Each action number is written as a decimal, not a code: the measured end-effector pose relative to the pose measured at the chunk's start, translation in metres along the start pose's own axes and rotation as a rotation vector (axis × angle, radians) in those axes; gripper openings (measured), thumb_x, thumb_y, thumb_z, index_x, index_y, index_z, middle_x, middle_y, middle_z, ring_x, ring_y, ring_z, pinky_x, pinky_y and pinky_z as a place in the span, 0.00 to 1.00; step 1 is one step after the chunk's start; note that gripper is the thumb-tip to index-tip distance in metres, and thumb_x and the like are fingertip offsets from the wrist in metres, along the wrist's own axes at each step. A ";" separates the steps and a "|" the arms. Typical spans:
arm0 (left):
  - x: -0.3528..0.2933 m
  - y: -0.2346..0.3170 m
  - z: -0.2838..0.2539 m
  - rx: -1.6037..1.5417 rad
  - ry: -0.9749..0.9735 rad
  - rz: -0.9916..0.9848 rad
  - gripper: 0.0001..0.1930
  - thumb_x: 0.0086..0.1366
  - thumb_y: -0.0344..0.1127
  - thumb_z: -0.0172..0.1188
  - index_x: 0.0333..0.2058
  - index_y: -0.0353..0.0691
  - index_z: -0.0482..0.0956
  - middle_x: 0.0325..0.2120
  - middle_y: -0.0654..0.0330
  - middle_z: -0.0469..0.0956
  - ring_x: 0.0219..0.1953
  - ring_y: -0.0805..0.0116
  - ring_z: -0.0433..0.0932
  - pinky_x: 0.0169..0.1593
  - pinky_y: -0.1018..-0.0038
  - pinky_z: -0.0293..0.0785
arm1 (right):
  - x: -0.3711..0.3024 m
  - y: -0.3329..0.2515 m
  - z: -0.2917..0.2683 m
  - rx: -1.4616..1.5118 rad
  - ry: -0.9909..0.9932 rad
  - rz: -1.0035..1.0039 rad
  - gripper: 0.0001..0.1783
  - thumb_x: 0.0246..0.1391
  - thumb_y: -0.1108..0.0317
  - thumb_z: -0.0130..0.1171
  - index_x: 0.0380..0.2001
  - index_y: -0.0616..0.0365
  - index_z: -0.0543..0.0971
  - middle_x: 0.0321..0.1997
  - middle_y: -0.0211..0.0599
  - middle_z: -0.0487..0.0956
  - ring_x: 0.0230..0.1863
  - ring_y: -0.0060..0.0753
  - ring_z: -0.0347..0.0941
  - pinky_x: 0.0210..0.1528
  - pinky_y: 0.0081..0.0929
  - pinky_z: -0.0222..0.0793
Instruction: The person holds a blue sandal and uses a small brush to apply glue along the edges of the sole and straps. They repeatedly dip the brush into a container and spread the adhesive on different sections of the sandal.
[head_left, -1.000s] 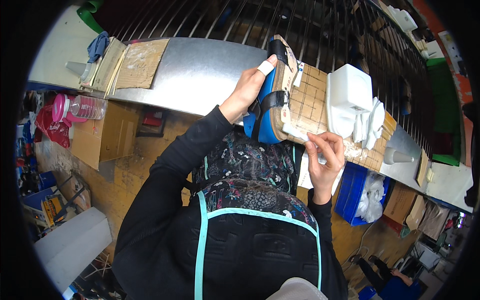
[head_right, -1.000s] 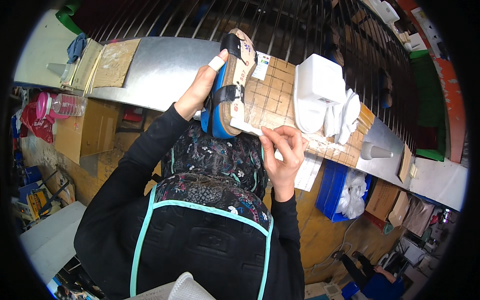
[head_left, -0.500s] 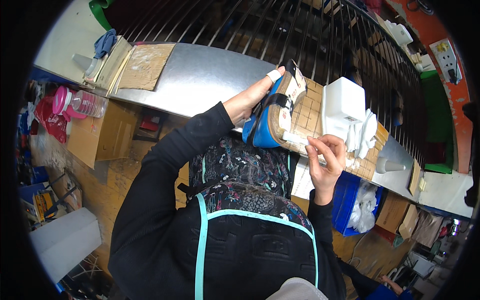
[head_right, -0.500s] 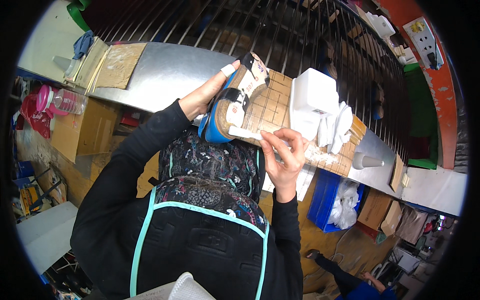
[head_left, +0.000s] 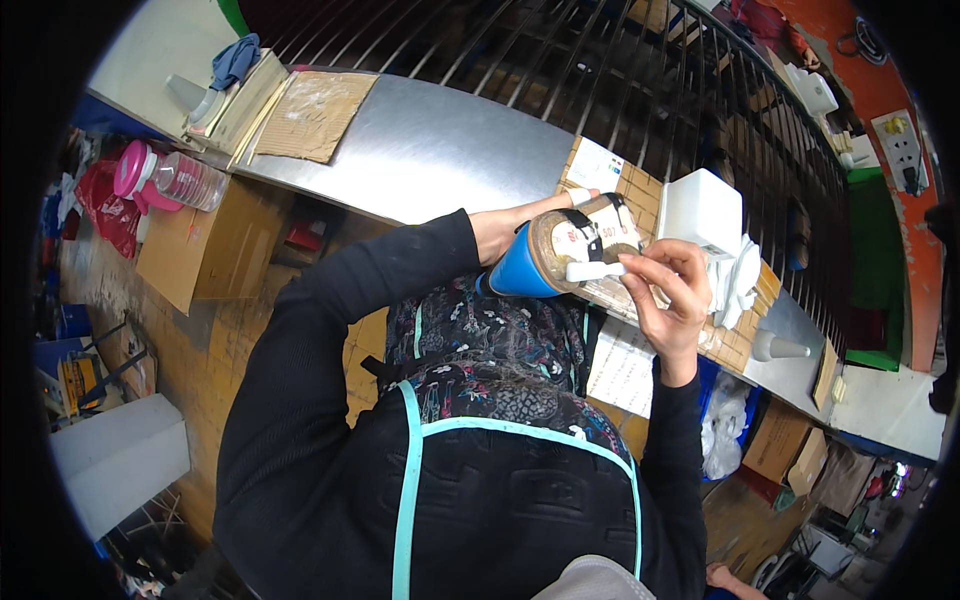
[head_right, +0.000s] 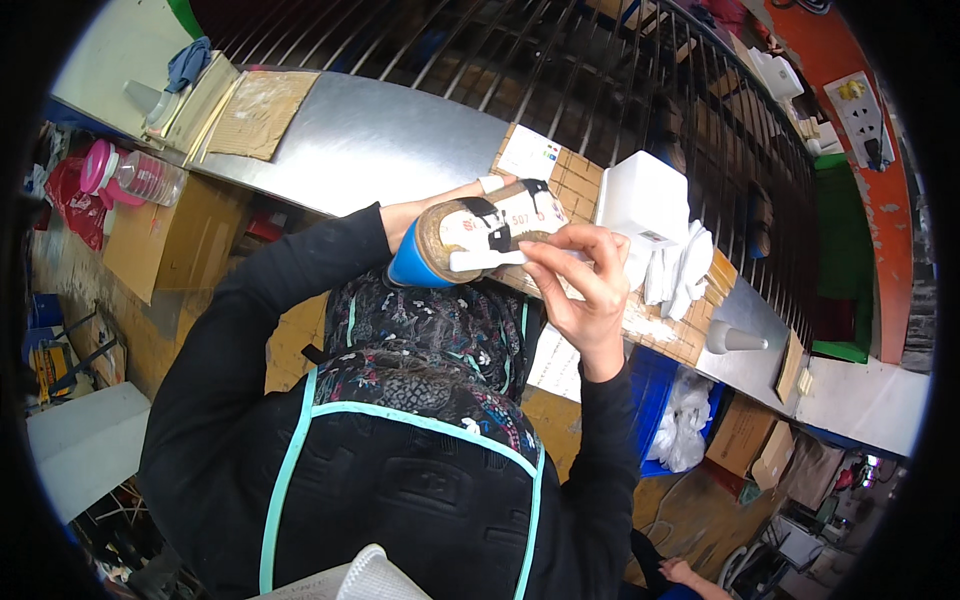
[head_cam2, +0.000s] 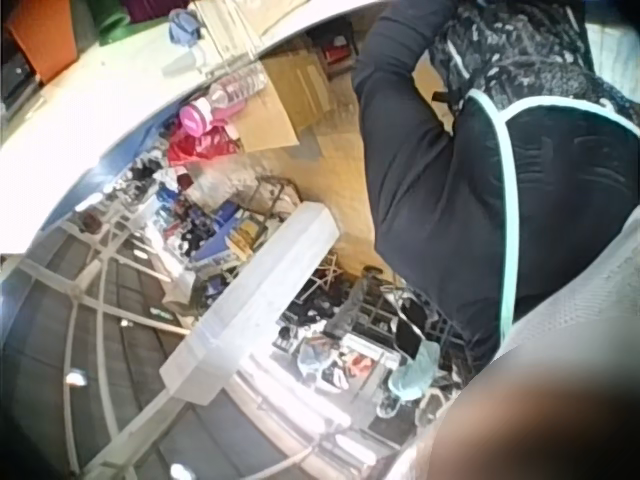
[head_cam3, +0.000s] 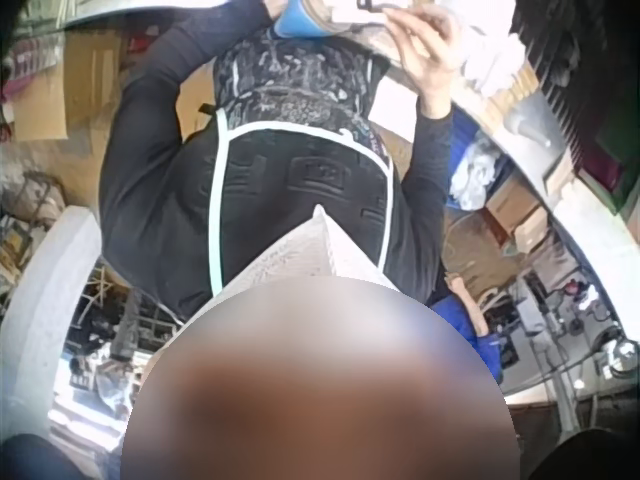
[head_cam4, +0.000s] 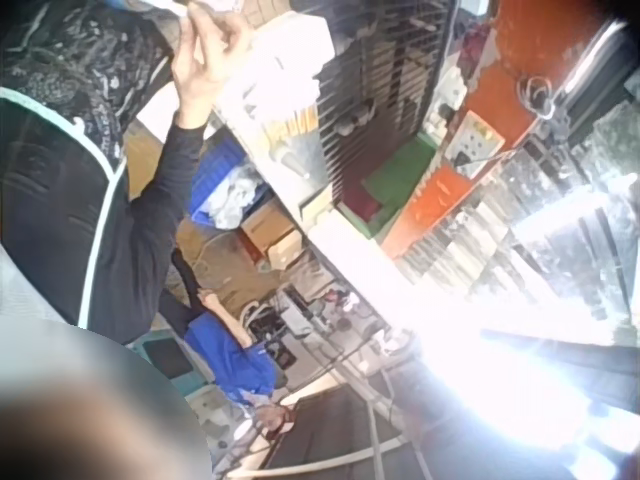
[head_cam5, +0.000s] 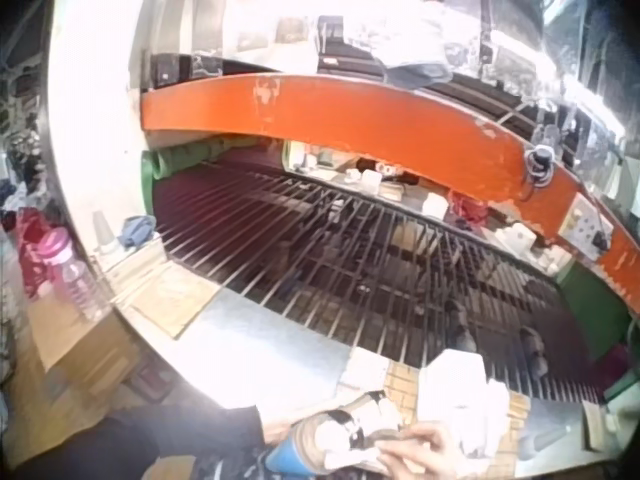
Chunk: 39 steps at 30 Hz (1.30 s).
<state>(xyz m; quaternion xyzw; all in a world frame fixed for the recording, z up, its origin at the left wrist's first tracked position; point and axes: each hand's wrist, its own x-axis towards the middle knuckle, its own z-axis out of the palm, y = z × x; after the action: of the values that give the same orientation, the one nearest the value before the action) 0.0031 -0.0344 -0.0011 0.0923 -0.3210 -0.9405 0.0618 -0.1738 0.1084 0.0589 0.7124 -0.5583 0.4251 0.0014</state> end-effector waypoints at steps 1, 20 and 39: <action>0.001 -0.006 -0.002 -0.005 0.059 -0.046 0.32 0.68 0.60 0.49 0.61 0.44 0.66 0.58 0.49 0.70 0.56 0.69 0.74 0.59 0.69 0.73 | 0.003 0.001 0.001 0.012 -0.014 -0.016 0.15 0.37 0.73 0.72 0.33 0.48 0.86 0.34 0.28 0.76 0.36 0.30 0.67 0.38 0.25 0.63; -0.007 -0.094 -0.024 -0.855 -0.654 -0.682 0.31 0.71 0.50 0.48 0.65 0.38 0.55 0.55 0.39 0.67 0.51 0.41 0.74 0.51 0.56 0.80 | 0.026 0.031 0.019 0.361 -0.470 -0.100 0.11 0.42 0.66 0.72 0.33 0.47 0.88 0.37 0.25 0.76 0.35 0.24 0.67 0.38 0.24 0.61; -0.026 -0.081 -0.008 -0.790 -0.438 -0.527 0.31 0.72 0.51 0.44 0.65 0.36 0.54 0.56 0.35 0.64 0.54 0.39 0.71 0.52 0.57 0.78 | 0.022 0.031 0.010 0.260 -0.606 -0.098 0.10 0.43 0.63 0.72 0.31 0.52 0.87 0.36 0.28 0.74 0.38 0.27 0.67 0.35 0.26 0.67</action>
<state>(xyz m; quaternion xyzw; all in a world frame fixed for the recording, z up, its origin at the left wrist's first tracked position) 0.0258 0.0291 -0.0539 -0.0593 0.0868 -0.9709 -0.2154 -0.1923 0.0750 0.0514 0.8267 -0.4395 0.2610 -0.2350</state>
